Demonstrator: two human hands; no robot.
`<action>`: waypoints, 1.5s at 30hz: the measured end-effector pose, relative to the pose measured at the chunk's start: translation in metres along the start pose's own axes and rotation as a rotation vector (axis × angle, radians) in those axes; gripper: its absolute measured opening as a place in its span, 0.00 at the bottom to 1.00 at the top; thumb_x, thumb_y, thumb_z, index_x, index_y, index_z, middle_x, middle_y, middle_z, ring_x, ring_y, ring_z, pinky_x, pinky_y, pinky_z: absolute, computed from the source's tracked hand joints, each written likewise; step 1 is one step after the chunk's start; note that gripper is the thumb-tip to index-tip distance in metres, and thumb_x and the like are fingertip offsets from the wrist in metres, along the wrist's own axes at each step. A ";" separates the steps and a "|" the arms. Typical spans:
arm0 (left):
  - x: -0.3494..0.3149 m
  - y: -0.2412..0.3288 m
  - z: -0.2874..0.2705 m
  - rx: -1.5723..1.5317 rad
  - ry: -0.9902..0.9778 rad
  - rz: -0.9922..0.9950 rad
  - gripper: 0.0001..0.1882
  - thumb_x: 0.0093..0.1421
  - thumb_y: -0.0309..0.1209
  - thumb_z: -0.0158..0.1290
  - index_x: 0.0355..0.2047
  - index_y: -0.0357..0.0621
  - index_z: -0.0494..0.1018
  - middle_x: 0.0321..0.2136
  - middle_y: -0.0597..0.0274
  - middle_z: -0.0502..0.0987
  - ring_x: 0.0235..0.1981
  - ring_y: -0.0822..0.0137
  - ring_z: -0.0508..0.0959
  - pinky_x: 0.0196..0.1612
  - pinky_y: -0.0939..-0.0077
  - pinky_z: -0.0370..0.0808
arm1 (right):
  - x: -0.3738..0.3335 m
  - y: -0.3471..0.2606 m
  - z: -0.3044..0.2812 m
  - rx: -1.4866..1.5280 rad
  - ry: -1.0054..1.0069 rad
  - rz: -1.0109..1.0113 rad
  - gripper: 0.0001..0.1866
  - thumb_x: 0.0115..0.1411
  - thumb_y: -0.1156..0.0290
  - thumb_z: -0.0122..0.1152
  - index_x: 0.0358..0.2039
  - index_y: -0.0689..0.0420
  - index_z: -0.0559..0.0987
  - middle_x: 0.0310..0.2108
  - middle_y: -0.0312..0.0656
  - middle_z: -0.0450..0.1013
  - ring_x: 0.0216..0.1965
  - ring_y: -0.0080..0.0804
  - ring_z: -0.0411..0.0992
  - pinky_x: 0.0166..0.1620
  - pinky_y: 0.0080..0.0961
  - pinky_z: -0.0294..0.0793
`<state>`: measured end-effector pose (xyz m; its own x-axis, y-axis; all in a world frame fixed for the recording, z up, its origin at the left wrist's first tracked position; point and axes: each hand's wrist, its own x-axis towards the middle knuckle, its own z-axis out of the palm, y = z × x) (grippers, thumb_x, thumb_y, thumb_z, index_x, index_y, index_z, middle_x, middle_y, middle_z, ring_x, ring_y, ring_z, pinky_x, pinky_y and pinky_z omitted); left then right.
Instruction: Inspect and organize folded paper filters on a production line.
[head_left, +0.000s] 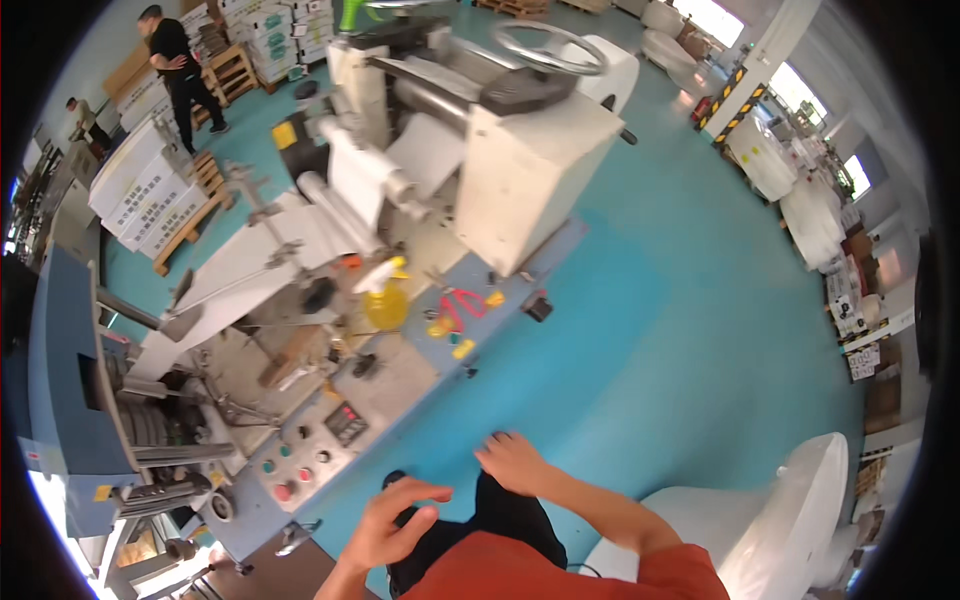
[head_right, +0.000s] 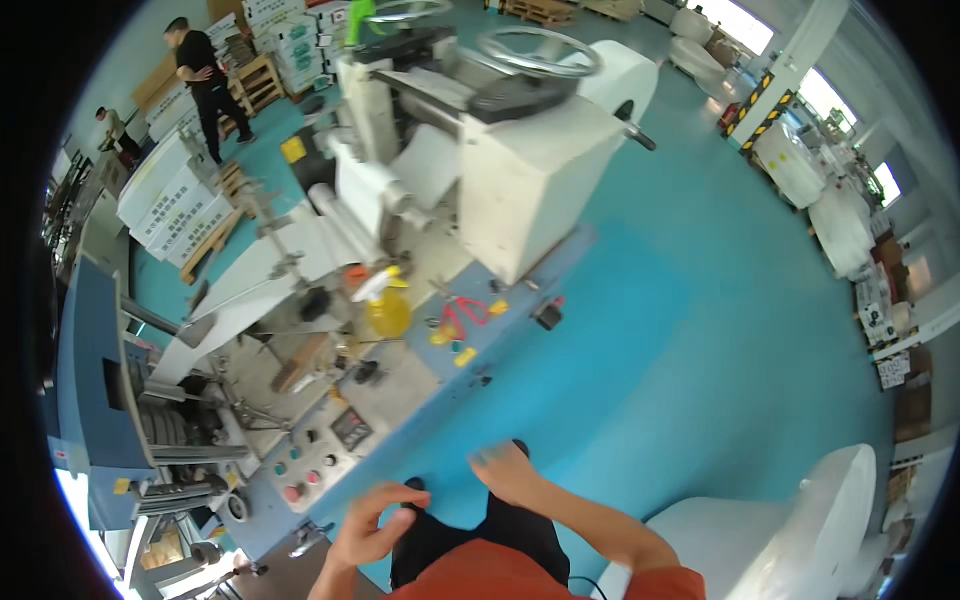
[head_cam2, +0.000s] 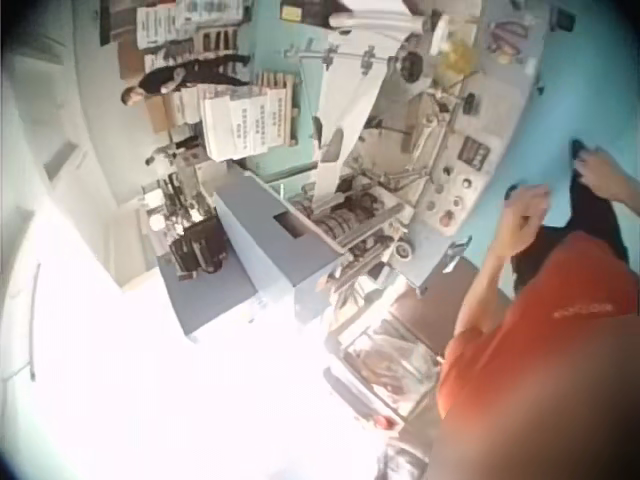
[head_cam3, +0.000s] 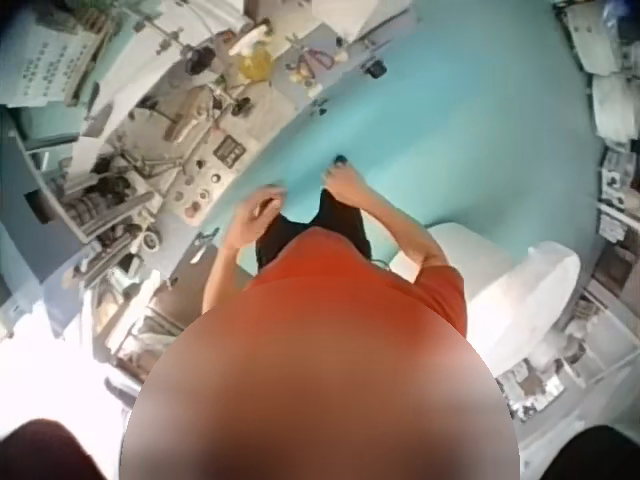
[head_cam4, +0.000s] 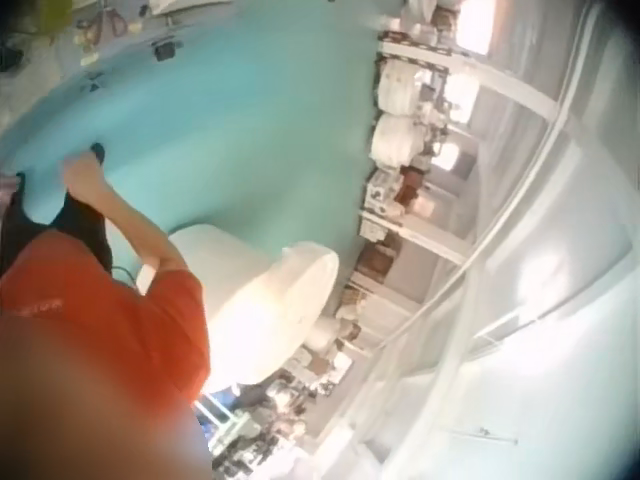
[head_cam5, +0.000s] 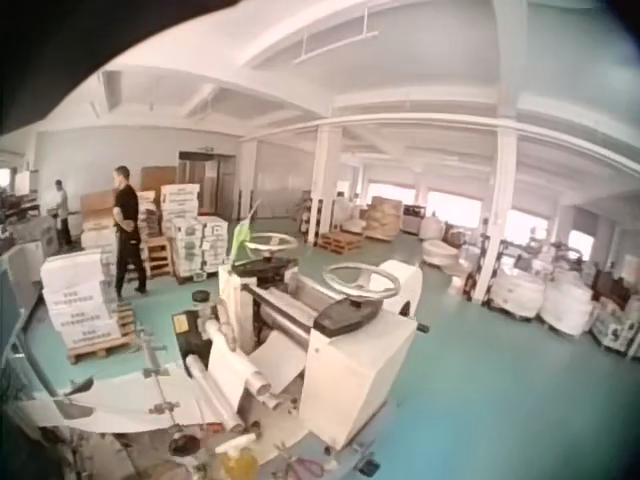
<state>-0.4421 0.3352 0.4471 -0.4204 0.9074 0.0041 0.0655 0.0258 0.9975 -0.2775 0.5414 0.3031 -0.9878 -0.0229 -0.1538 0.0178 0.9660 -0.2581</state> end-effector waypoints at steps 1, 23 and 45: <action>0.026 0.039 0.025 -0.124 0.032 0.180 0.11 0.59 0.23 0.55 0.41 0.35 0.77 0.35 0.51 0.80 0.33 0.61 0.78 0.38 0.68 0.73 | 0.014 0.021 -0.018 -0.055 0.228 -0.058 0.15 0.51 0.70 0.57 0.41 0.58 0.75 0.34 0.43 0.71 0.39 0.42 0.72 0.41 0.39 0.70; 0.679 0.195 0.334 -0.982 -0.488 0.748 0.27 0.70 0.52 0.42 0.31 0.46 0.83 0.12 0.72 0.65 0.11 0.78 0.57 0.16 0.79 0.49 | 0.028 0.629 -0.195 0.313 -0.094 0.300 0.20 0.59 0.62 0.62 0.47 0.59 0.72 0.41 0.53 0.74 0.44 0.50 0.74 0.46 0.47 0.73; 0.877 0.063 0.443 -0.671 0.512 0.108 0.11 0.70 0.36 0.48 0.39 0.40 0.72 0.33 0.70 0.72 0.32 0.80 0.67 0.39 0.81 0.66 | 0.214 1.209 -0.182 0.556 0.354 0.451 0.35 0.54 0.42 0.67 0.37 0.67 0.73 0.28 0.43 0.73 0.25 0.36 0.72 0.26 0.32 0.71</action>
<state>-0.4062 1.3186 0.4826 -0.8106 0.5849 -0.0282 -0.3538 -0.4509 0.8195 -0.4956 1.7511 0.1323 -0.8557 0.5128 -0.0691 0.4098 0.5900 -0.6957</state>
